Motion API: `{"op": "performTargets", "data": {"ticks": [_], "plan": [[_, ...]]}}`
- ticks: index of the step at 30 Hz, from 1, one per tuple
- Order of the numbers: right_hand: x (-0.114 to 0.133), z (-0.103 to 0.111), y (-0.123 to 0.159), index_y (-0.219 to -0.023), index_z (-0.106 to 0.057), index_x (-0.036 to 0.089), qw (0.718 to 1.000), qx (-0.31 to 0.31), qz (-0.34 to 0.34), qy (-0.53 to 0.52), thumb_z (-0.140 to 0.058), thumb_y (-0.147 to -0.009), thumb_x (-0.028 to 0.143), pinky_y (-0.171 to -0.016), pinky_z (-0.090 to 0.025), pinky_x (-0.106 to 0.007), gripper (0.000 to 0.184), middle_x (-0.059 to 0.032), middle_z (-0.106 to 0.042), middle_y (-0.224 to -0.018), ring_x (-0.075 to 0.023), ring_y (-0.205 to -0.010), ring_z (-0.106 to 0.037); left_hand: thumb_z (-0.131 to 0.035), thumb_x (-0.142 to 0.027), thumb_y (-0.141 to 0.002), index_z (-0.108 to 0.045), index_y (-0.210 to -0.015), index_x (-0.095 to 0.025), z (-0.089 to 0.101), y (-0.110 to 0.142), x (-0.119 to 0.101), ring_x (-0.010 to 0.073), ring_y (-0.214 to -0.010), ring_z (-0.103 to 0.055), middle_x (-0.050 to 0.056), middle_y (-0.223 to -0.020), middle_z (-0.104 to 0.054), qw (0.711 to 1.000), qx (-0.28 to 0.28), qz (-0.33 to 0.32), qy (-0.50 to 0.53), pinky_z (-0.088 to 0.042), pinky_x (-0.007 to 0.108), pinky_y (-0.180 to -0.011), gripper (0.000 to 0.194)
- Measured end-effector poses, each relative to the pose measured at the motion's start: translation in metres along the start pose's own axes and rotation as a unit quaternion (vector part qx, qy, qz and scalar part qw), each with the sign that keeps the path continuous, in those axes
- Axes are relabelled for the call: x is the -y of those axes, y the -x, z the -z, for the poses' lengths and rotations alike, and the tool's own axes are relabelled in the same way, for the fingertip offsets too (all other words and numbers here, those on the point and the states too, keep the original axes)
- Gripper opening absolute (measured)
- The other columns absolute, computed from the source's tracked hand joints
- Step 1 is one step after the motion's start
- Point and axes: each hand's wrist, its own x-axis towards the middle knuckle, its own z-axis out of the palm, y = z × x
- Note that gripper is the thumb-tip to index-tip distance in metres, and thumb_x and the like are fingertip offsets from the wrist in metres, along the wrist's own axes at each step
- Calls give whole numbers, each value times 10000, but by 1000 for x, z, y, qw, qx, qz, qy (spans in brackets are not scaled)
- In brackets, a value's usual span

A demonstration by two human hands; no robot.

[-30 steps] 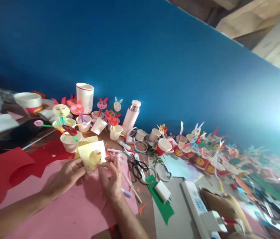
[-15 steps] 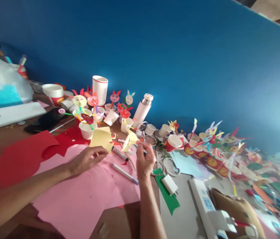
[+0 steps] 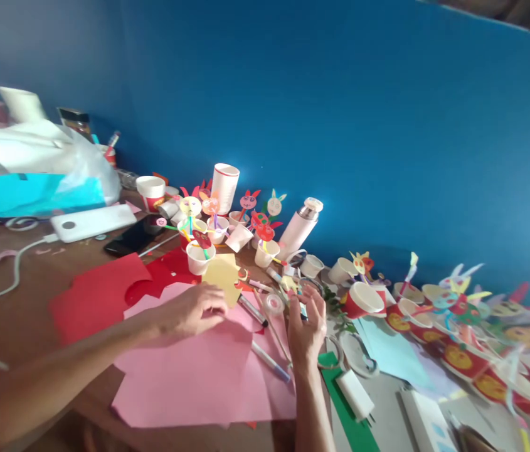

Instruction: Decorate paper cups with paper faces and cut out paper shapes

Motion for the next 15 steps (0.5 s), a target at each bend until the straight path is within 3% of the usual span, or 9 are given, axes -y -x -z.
{"op": "performTargets", "data": {"ticks": [3, 5, 9, 12, 15], "plan": [[-2, -2, 1, -806, -704, 190, 1000, 6, 7, 22, -584, -800, 366, -868, -426, -370, 214, -103, -605, -1120, -234, -1024, -573, -518, -242, -801, -563, -730, -163, 19, -3, -4, 102, -591, -473, -20, -655, -524, 978, -106, 89, 155, -355, 211, -559, 115], [0, -2, 2, -791, -706, 189, 1000, 11, -17, 4, -597, -787, 372, -874, -421, -379, 213, -96, -624, -1073, -237, -1005, -582, -559, -308, -780, -530, -754, -165, 29, -4, -2, 88, -557, -444, -37, -633, -485, 941, -193, 129, 248, -340, 197, -521, 149], [8, -2, 1, -816, -695, 175, 992, 3, -98, -78, -624, -767, 390, -871, -424, -369, 232, -70, -668, -931, -223, -941, -604, -621, -374, -723, -503, -792, -164, 40, -7, 6, 92, -598, -456, -31, -659, -487, 849, -371, 141, 348, -369, 197, -561, 250], [13, -1, 0, -790, -648, 183, 965, 6, -181, -189, -638, -759, 405, -773, -457, -332, 224, -29, -683, -790, -187, -795, -629, -645, -384, -691, -498, -815, -173, 45, -10, 8, 112, -659, -490, -11, -719, -530, 795, -459, 146, 368, -397, 211, -610, 286], [19, -1, 0, -720, -561, 201, 917, 48, -231, -321, -676, -705, 428, -702, -473, -317, 254, -38, -699, -851, -178, -749, -644, -650, -363, -688, -496, -771, -183, 48, -14, 10, 107, -650, -473, -25, -694, -507, 765, -522, 131, 353, -391, 211, -631, 251]]}}
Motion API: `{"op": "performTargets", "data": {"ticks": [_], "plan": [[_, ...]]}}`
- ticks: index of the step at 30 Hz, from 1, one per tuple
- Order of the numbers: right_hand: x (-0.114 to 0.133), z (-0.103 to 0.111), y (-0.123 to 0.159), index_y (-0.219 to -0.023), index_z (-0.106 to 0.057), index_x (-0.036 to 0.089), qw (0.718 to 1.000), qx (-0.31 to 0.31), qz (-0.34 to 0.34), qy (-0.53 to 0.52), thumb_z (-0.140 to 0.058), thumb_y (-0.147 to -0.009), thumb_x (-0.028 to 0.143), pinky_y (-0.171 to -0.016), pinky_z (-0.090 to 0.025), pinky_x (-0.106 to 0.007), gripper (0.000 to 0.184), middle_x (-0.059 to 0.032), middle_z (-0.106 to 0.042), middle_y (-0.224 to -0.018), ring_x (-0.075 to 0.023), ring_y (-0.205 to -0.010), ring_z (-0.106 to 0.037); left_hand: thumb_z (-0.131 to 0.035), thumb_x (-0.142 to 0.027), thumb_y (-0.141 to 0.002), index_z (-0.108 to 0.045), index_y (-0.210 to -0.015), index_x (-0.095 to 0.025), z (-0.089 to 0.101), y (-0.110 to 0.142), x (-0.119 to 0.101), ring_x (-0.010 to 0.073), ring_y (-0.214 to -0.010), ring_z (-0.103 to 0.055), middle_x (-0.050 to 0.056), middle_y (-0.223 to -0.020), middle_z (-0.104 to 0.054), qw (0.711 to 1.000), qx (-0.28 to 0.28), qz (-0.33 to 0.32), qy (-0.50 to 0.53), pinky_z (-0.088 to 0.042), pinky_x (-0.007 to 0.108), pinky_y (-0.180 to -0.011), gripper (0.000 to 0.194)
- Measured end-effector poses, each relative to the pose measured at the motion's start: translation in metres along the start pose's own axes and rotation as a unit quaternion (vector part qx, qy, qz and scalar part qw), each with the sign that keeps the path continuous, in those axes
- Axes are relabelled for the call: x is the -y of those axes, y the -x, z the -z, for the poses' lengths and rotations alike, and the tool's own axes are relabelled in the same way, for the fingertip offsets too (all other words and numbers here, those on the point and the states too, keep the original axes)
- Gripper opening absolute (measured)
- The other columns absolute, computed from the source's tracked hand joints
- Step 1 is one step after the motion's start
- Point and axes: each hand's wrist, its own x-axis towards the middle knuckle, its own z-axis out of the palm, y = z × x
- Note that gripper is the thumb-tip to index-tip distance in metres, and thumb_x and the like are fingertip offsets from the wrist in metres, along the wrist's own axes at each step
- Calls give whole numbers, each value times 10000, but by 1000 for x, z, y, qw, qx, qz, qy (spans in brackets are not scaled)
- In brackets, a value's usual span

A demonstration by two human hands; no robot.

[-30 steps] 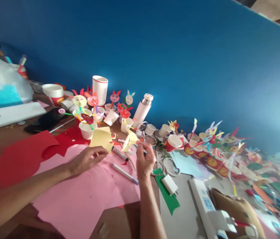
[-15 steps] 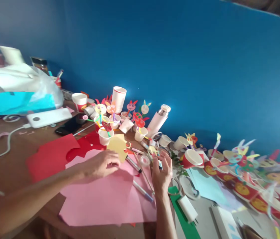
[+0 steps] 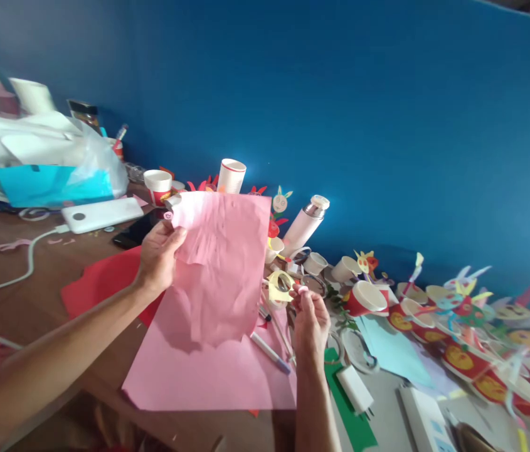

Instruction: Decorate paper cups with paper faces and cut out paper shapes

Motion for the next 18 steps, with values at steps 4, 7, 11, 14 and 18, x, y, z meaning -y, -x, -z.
{"op": "performTargets", "data": {"ticks": [4, 7, 11, 14, 18], "plan": [[7, -7, 12, -687, -546, 213, 982, 176, -23, -63, -668, -720, 428, -734, -484, -367, 250, -93, -664, -1099, -239, -928, -641, -637, -357, -717, -470, -715, -194, -2, -4, 2, 118, -684, -489, -34, -669, -479, 999, -32, -38, 16, -387, 214, -656, 234], [13, -13, 26, -675, -590, 210, 965, 261, -20, 4, -665, -738, 420, -687, -486, -335, 232, -58, -700, -900, -205, -791, -642, -600, -372, -758, -457, -733, -195, -7, -2, 4, 111, -661, -470, -32, -681, -472, 999, -39, -37, -2, -387, 207, -632, 229], [16, -26, 40, -694, -655, 190, 951, 270, -13, 150, -681, -743, 371, -614, -462, -271, 190, -1, -670, -656, -157, -629, -603, -584, -354, -784, -476, -770, -190, -22, 5, 3, 91, -621, -444, -44, -674, -468, 999, -17, -42, -15, -382, 191, -612, 197], [14, -31, 42, -727, -680, 175, 964, 215, -5, 155, -670, -747, 402, -610, -465, -271, 228, -18, -693, -678, -167, -639, -611, -588, -377, -790, -516, -800, -184, -28, 10, -4, 89, -598, -462, -42, -667, -493, 998, 57, -14, -24, -395, 189, -585, 206], [8, -26, 34, -753, -669, 169, 987, 127, 2, 102, -635, -780, 404, -633, -470, -269, 239, -38, -715, -721, -158, -641, -614, -474, -495, -850, -591, -826, -158, -7, 4, -14, 122, -609, -544, 20, -731, -593, 974, 211, 33, -74, -452, 222, -551, 358]]}}
